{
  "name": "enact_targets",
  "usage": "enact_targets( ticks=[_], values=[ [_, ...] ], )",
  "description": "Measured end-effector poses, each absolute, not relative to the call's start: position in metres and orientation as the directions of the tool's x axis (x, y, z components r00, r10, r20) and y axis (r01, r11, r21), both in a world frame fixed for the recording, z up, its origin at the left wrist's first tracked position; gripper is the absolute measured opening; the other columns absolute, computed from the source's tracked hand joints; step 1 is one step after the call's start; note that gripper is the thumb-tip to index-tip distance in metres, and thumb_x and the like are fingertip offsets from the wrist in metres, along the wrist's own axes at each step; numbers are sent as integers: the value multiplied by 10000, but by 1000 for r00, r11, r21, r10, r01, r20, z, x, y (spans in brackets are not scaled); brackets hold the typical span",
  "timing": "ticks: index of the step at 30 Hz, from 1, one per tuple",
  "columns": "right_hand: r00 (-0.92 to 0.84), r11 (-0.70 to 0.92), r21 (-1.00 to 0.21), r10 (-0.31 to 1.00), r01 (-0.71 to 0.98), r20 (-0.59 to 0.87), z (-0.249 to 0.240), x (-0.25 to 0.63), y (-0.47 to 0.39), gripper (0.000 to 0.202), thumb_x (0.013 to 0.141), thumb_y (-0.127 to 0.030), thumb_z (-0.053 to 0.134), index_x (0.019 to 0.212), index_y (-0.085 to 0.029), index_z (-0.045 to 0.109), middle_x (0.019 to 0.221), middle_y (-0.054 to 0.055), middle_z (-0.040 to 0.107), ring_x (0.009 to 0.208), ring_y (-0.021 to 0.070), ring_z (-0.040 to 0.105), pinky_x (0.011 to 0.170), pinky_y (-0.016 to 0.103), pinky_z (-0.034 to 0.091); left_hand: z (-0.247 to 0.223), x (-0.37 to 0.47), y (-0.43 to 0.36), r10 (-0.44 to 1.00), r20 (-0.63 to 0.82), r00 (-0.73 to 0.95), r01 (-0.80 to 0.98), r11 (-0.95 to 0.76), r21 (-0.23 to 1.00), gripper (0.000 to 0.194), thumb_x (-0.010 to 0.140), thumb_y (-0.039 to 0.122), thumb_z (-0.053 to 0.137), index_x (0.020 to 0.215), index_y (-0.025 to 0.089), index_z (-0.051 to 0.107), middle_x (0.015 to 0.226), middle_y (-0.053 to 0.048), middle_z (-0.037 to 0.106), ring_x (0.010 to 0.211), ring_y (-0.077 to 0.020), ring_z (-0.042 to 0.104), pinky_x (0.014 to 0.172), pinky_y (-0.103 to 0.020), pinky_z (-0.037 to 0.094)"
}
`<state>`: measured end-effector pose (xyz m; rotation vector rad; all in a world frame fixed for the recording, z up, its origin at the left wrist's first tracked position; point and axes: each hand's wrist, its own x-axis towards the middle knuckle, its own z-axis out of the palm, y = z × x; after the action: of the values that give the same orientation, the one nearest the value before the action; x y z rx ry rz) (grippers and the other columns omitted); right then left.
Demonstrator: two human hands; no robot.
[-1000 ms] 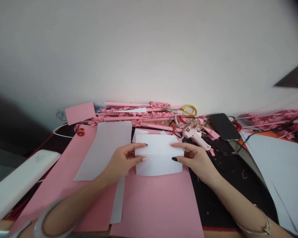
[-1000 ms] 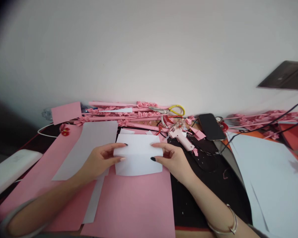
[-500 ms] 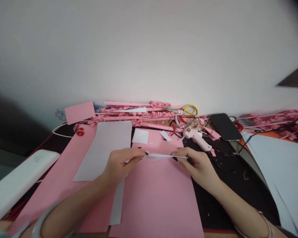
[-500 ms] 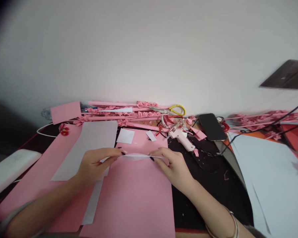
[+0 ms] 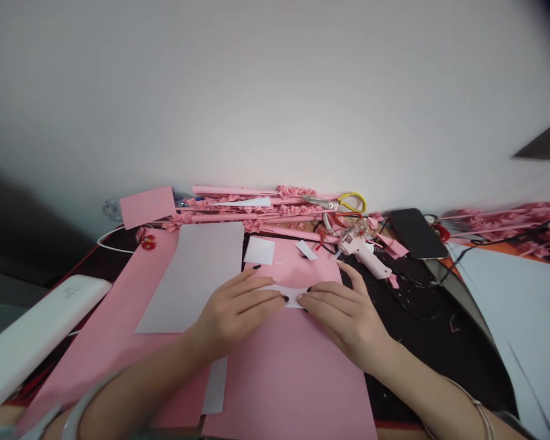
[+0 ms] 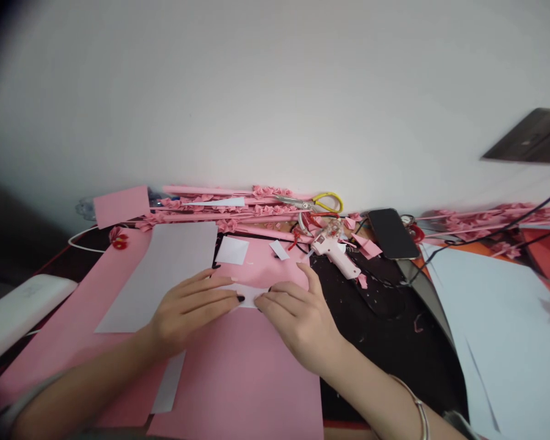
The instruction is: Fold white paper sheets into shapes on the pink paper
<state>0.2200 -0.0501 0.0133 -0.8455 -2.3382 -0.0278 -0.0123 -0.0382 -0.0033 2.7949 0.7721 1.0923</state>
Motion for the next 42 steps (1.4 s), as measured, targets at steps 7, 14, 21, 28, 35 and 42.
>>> enact_targets(
  ticks=[7, 14, 21, 28, 35, 42],
  values=[
    [-615, 789, -88, 538, 608, 577, 13, 209, -56, 189, 851, -93, 489, 952, -198, 609, 790, 1, 718, 796, 158, 635, 1014, 505, 182, 1, -4, -45, 383, 645, 662, 456, -888, 59, 193, 845, 80, 483, 957, 158, 620, 946, -47, 701, 993, -182, 600, 1039, -463, 297],
    [-590, 784, -88, 531, 615, 608, 11, 220, -49, 208, 830, -77, 493, 984, -176, 591, 852, 15, 714, 812, 171, 641, 1000, 528, 178, -6, -6, -40, 329, 752, 571, 471, -882, 28, 158, 813, 56, 528, 938, 102, 612, 854, -78, 708, 888, -167, 639, 994, -448, 369],
    [-359, 535, -132, 710, 835, 606, 14, 261, -25, 200, 828, -80, 454, 923, -165, 609, 821, 67, 693, 766, 187, 642, 919, 471, 332, -9, -22, -24, 368, 805, 466, 601, -799, 17, 213, 782, 17, 533, 933, 139, 620, 854, -59, 709, 876, -168, 650, 983, -447, 378],
    [-592, 776, -196, 594, 599, 545, 14, 235, -37, 291, 823, -196, 550, 1112, -158, 552, 1053, 108, 643, 1003, 233, 556, 866, 404, 434, -2, -11, -32, 332, 746, 577, 499, -867, 0, 167, 825, 61, 510, 946, 126, 605, 871, -68, 709, 907, -168, 639, 1005, -458, 350],
    [-651, 854, -144, 480, 500, 588, 5, 224, -44, 223, 850, -85, 461, 1008, -96, 617, 856, 123, 681, 829, 203, 620, 761, 370, 500, 2, -5, -37, 366, 713, 598, 492, -870, 34, 142, 822, 58, 519, 898, 146, 600, 857, -38, 713, 887, -164, 642, 1034, -512, 268],
    [-568, 807, -141, 516, 574, 641, 7, 252, -34, 294, 805, -49, 506, 1066, -141, 607, 940, 108, 681, 923, 217, 611, 848, 379, 485, -6, -17, -25, 439, 771, 462, 599, -795, 93, 167, 804, 60, 529, 878, 183, 614, 801, -3, 711, 802, -142, 664, 1039, -477, 287]
  ],
)
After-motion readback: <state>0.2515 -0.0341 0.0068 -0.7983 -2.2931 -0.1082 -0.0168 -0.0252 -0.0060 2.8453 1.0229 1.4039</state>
